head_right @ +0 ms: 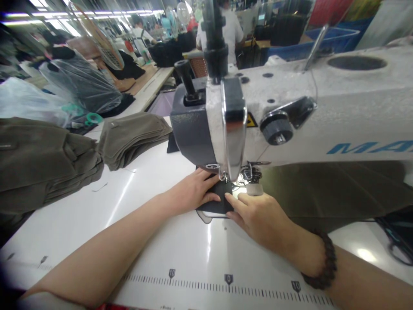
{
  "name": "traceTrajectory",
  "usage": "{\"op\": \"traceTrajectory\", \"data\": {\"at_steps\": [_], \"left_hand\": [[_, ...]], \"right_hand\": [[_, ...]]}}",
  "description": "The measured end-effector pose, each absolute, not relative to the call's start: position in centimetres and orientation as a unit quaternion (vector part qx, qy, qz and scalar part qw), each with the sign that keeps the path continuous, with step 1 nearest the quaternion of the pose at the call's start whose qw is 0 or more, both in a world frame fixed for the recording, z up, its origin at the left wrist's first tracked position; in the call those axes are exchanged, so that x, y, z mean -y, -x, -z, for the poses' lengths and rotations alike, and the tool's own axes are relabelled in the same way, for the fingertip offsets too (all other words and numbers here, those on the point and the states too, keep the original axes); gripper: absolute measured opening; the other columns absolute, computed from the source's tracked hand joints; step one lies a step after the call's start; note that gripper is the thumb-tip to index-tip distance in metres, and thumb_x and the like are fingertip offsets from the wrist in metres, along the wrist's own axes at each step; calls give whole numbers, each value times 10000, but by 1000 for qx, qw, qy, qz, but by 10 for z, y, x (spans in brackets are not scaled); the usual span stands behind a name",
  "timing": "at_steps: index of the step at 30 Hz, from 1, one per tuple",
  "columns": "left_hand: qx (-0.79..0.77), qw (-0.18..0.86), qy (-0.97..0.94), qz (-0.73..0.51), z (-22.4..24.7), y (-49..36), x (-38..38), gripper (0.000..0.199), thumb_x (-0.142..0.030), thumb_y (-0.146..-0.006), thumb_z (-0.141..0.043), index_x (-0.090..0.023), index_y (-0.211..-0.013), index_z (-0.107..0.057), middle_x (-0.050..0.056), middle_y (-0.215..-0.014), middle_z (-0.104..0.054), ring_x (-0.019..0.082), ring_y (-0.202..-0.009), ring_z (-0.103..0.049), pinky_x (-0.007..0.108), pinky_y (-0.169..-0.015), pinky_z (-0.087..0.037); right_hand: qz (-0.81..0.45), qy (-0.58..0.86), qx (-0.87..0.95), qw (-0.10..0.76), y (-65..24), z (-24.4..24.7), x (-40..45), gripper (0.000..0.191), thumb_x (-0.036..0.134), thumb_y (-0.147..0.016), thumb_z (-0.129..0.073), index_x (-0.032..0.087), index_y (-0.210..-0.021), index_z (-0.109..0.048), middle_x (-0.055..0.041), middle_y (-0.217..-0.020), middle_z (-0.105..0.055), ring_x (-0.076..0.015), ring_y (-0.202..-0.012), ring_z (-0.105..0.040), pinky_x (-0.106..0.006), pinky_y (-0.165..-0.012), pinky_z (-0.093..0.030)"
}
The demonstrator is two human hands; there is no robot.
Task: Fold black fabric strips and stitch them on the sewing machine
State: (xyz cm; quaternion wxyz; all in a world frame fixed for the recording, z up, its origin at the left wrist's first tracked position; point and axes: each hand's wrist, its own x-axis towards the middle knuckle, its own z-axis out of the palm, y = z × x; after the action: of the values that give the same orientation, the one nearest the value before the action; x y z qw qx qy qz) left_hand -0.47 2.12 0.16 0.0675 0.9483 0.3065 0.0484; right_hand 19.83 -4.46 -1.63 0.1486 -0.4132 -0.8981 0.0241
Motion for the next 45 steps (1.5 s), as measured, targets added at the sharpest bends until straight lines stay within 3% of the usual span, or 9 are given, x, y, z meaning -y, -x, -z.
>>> {"op": "traceTrajectory", "data": {"at_steps": [4,9,20,34,45], "left_hand": [[-288,51,-954,-72,-1,6,-22,483,-426,-841,-473,-51,-1144,-517,194,-1187,-503,288,-1137,-455,436,-955,-382],[-153,66,-983,-75,-9,8,-5,223,-209,-894,-423,-108,-953,-613,99,-1030,-596,187,-982,-535,304,-862,-453],[-160,73,-982,-67,-12,4,-2,294,-195,-916,-354,-83,-966,-622,96,-999,-610,190,-953,-542,307,-861,-463],[-244,104,-960,-88,-7,1,-20,266,-202,-905,-392,-89,-981,-621,104,-1050,-604,176,-984,-564,289,-867,-474],[-277,100,-949,-113,4,2,-26,235,-195,-894,-422,-111,-1040,-587,101,-1085,-590,191,-1024,-552,322,-872,-472]], "right_hand": [[-15,408,900,152,-199,16,43,316,300,-859,-458,110,-1083,-574,-39,-729,-615,-160,-622,-553,-287,-533,-361],[-17,330,927,178,-203,12,46,296,301,-896,-392,129,-965,-622,-13,-616,-549,-132,-560,-496,-276,-523,-334],[-17,355,918,175,-204,13,45,302,315,-896,-396,143,-977,-630,-10,-603,-543,-133,-554,-493,-281,-512,-318],[-25,427,892,145,-201,17,40,327,342,-877,-417,132,-1067,-580,-72,-804,-646,-175,-730,-590,-290,-629,-435],[-4,431,889,156,-200,14,41,304,315,-859,-444,143,-1066,-585,-80,-846,-667,-170,-687,-603,-275,-569,-436]]}}
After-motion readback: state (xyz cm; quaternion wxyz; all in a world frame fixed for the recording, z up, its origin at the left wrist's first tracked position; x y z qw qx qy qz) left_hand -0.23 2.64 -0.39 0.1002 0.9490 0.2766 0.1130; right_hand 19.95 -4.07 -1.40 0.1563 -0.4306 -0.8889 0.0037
